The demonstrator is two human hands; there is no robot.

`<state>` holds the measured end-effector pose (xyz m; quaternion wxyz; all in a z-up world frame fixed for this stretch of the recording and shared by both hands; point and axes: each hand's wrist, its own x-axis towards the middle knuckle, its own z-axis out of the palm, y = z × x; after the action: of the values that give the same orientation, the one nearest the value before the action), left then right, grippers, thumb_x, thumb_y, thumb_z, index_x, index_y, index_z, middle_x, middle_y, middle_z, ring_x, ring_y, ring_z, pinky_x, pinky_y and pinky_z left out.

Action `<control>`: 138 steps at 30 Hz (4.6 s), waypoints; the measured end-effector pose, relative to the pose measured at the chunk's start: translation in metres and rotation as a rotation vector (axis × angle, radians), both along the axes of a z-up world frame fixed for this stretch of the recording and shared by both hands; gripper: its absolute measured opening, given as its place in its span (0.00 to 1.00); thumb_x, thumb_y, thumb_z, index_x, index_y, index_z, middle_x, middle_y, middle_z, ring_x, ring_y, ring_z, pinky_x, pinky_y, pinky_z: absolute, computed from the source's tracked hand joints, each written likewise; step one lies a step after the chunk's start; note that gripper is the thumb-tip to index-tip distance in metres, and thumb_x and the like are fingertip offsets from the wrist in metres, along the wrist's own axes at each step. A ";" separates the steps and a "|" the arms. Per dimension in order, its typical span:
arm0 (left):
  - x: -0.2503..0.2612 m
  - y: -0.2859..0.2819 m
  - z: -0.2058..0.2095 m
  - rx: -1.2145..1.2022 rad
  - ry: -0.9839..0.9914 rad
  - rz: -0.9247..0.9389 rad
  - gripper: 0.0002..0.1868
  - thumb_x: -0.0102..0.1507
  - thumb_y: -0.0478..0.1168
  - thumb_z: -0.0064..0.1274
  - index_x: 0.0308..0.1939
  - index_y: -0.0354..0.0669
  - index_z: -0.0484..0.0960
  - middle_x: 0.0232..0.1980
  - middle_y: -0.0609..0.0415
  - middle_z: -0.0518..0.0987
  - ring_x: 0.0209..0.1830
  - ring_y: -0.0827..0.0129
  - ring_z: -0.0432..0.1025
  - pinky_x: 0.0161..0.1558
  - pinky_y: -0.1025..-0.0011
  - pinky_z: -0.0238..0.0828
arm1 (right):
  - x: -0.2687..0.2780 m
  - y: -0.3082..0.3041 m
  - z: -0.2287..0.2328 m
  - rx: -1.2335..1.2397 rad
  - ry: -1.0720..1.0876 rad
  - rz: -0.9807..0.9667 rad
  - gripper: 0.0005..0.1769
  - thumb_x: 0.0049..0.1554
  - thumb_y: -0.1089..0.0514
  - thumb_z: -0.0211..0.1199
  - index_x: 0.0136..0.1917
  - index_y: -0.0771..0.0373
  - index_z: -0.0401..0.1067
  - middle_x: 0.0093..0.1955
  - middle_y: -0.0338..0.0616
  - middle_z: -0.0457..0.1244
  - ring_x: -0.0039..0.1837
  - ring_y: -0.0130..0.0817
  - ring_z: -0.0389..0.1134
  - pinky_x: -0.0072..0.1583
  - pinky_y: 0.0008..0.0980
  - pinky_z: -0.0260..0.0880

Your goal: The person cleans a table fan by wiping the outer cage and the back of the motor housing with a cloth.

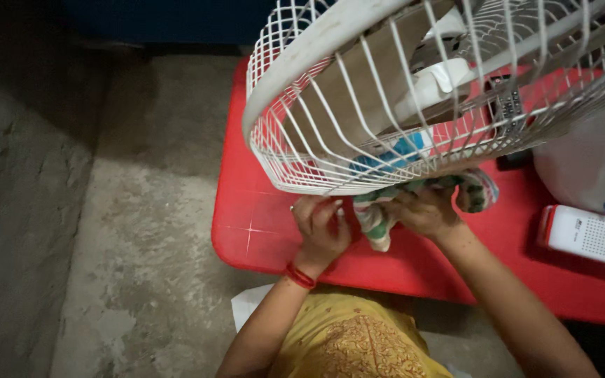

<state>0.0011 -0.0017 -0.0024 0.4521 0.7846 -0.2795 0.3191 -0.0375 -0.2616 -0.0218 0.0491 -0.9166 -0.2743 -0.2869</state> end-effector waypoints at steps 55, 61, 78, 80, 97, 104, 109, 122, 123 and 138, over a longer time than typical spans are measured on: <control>0.020 -0.033 -0.041 0.257 0.276 -0.092 0.16 0.69 0.41 0.53 0.56 0.34 0.78 0.52 0.35 0.81 0.50 0.35 0.73 0.55 0.42 0.68 | 0.036 -0.054 -0.057 0.440 0.605 -0.353 0.22 0.50 0.68 0.54 0.51 0.53 0.83 0.49 0.57 0.70 0.53 0.56 0.71 0.59 0.50 0.70; 0.019 -0.041 -0.059 0.451 0.330 0.018 0.20 0.69 0.50 0.52 0.48 0.33 0.80 0.46 0.35 0.81 0.47 0.38 0.75 0.55 0.43 0.68 | 0.045 -0.053 -0.078 0.623 0.541 -0.371 0.10 0.52 0.65 0.57 0.46 0.67 0.77 0.50 0.59 0.69 0.56 0.58 0.70 0.60 0.51 0.70; 0.021 -0.042 -0.058 0.698 0.562 0.016 0.25 0.67 0.57 0.49 0.54 0.38 0.77 0.47 0.34 0.81 0.50 0.38 0.73 0.59 0.43 0.65 | 0.014 0.001 -0.023 0.061 0.445 -0.174 0.35 0.44 0.58 0.60 0.66 0.66 0.68 0.68 0.58 0.59 0.73 0.57 0.55 0.72 0.61 0.47; 0.021 -0.044 -0.052 0.708 0.602 0.011 0.26 0.68 0.57 0.49 0.55 0.38 0.76 0.46 0.33 0.81 0.50 0.38 0.73 0.58 0.43 0.65 | 0.019 -0.011 -0.029 0.027 0.532 -0.172 0.27 0.45 0.61 0.60 0.60 0.65 0.72 0.63 0.56 0.63 0.71 0.55 0.59 0.72 0.59 0.53; 0.025 -0.029 -0.071 0.258 0.540 -0.180 0.15 0.66 0.38 0.50 0.56 0.38 0.80 0.54 0.34 0.81 0.54 0.37 0.74 0.58 0.47 0.68 | 0.020 0.054 -0.023 0.281 0.260 -0.406 0.30 0.42 0.59 0.63 0.60 0.67 0.72 0.61 0.65 0.65 0.64 0.66 0.64 0.66 0.60 0.59; 0.024 -0.022 -0.091 0.144 0.423 -0.215 0.22 0.65 0.38 0.52 0.61 0.31 0.75 0.62 0.28 0.73 0.62 0.32 0.66 0.65 0.43 0.59 | 0.029 0.102 -0.042 0.436 0.278 -0.401 0.19 0.52 0.59 0.60 0.57 0.64 0.74 0.56 0.59 0.67 0.59 0.62 0.66 0.64 0.58 0.63; 0.025 -0.022 -0.098 0.087 0.355 -0.270 0.25 0.65 0.39 0.52 0.64 0.29 0.73 0.66 0.27 0.71 0.66 0.31 0.64 0.67 0.41 0.57 | 0.028 0.099 -0.055 0.369 0.349 -0.480 0.15 0.52 0.58 0.60 0.53 0.63 0.74 0.52 0.58 0.68 0.56 0.61 0.67 0.62 0.59 0.63; 0.024 -0.024 -0.052 0.068 0.527 -0.242 0.20 0.69 0.41 0.48 0.61 0.31 0.74 0.60 0.30 0.77 0.60 0.34 0.70 0.64 0.46 0.61 | 0.014 0.052 -0.041 0.395 0.474 -0.534 0.15 0.43 0.64 0.62 0.46 0.65 0.74 0.57 0.61 0.65 0.68 0.61 0.60 0.74 0.56 0.53; 0.026 -0.024 -0.053 0.084 0.512 -0.210 0.23 0.69 0.42 0.48 0.64 0.29 0.72 0.62 0.29 0.76 0.61 0.33 0.69 0.66 0.45 0.59 | 0.011 0.043 -0.045 0.389 0.472 -0.522 0.15 0.43 0.64 0.62 0.46 0.65 0.74 0.57 0.61 0.65 0.68 0.61 0.60 0.74 0.56 0.53; 0.010 -0.041 -0.027 -0.140 0.584 -0.128 0.27 0.70 0.45 0.51 0.69 0.33 0.67 0.63 0.37 0.74 0.63 0.48 0.70 0.67 0.56 0.64 | 0.002 -0.020 -0.035 2.264 0.409 0.023 0.16 0.66 0.62 0.47 0.65 0.65 0.66 0.62 0.48 0.65 0.64 0.45 0.66 0.67 0.43 0.68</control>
<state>0.0107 -0.0424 -0.0295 0.5854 0.7909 -0.1641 0.0693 -0.0355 -0.2818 -0.0565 0.8905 -0.3741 0.1454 -0.2142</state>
